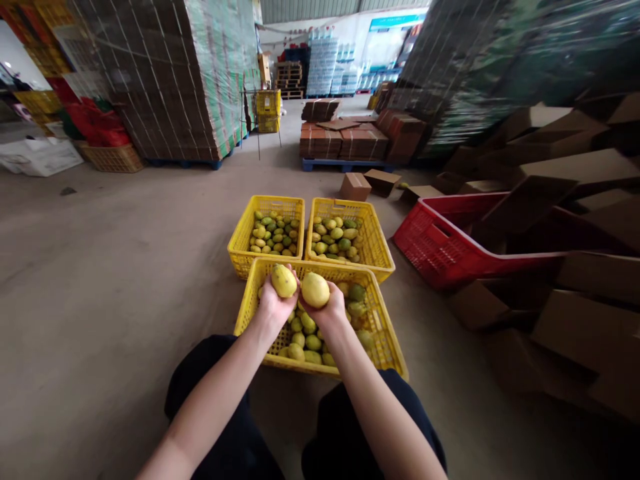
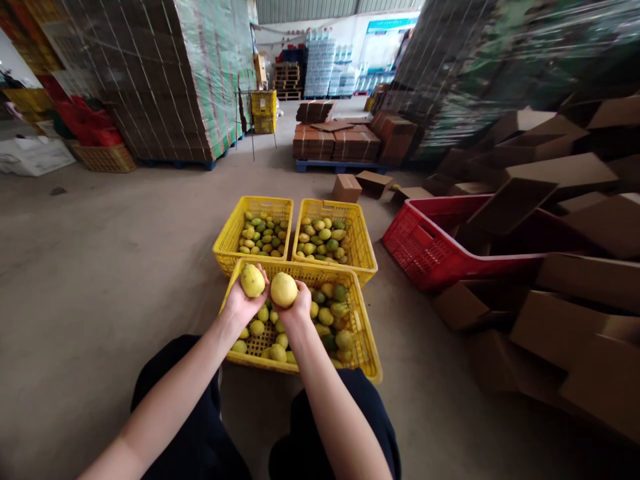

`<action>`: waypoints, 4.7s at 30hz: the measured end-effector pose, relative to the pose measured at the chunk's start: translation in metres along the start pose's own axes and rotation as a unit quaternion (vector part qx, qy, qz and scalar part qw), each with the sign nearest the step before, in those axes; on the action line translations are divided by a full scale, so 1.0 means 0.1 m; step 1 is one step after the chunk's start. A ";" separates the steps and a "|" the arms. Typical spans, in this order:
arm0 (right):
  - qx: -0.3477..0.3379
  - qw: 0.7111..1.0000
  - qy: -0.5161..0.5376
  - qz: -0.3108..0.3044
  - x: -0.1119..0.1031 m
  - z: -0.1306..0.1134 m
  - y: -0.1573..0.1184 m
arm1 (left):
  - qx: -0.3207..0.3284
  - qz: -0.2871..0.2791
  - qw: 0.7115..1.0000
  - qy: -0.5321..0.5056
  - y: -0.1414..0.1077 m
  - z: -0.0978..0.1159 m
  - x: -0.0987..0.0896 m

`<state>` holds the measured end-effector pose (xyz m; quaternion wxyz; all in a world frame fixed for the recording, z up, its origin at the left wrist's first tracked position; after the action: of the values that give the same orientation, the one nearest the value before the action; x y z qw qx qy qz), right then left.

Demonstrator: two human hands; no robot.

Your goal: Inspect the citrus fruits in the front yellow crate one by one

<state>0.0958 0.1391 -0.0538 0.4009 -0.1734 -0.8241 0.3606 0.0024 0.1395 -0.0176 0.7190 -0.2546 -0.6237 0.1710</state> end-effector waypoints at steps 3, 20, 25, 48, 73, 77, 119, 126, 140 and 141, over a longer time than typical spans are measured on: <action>-0.004 0.999 -0.042 -0.021 0.03 0.04 0.01 | 0.029 0.014 0.999 -0.002 0.00 0.06 0.00; -0.029 0.998 -0.047 -0.014 0.03 -0.04 -0.07 | 0.075 -0.017 0.997 -0.016 0.03 0.23 0.05; -0.040 0.998 -0.025 -0.050 0.08 -0.08 -0.09 | 0.077 -0.042 0.996 -0.003 -0.01 0.24 0.10; 0.011 0.999 -0.032 -0.041 0.02 -0.05 -0.05 | 0.066 -0.024 0.998 0.007 -0.06 0.21 0.10; -0.013 0.997 -0.071 -0.022 0.01 -0.08 -0.12 | -0.027 -0.036 0.999 0.024 0.01 0.06 0.05; 0.006 0.995 -0.084 -0.048 0.04 -0.04 -0.12 | -0.028 -0.028 0.998 0.040 -0.02 0.04 0.03; -0.088 0.944 0.152 -0.280 0.47 -0.31 -0.40 | -0.003 -0.171 0.984 -0.043 -0.06 0.03 0.32; -0.071 0.944 0.159 -0.280 0.49 -0.22 -0.35 | 0.049 -0.131 0.990 -0.014 -0.01 0.03 0.28; -0.058 0.956 0.164 -0.238 0.44 -0.17 -0.31 | 0.070 -0.148 0.986 0.028 -0.04 0.00 0.30; -0.057 0.957 0.164 -0.234 0.44 -0.16 -0.31 | 0.072 -0.147 0.986 0.029 -0.03 0.00 0.29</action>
<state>0.0817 0.1505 -0.0005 0.5935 -0.0551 -0.7834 0.1761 0.0065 0.1534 0.0082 0.7705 -0.1125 -0.6194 0.0999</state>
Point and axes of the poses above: each hand's wrist, its own y-axis towards the middle knuckle, its own x-axis out of the palm, z = x × y, the point moved 9 cm from there along y, towards the middle knuckle, and after that the axes turned 5 degrees about -y, right-handed, at the moved point
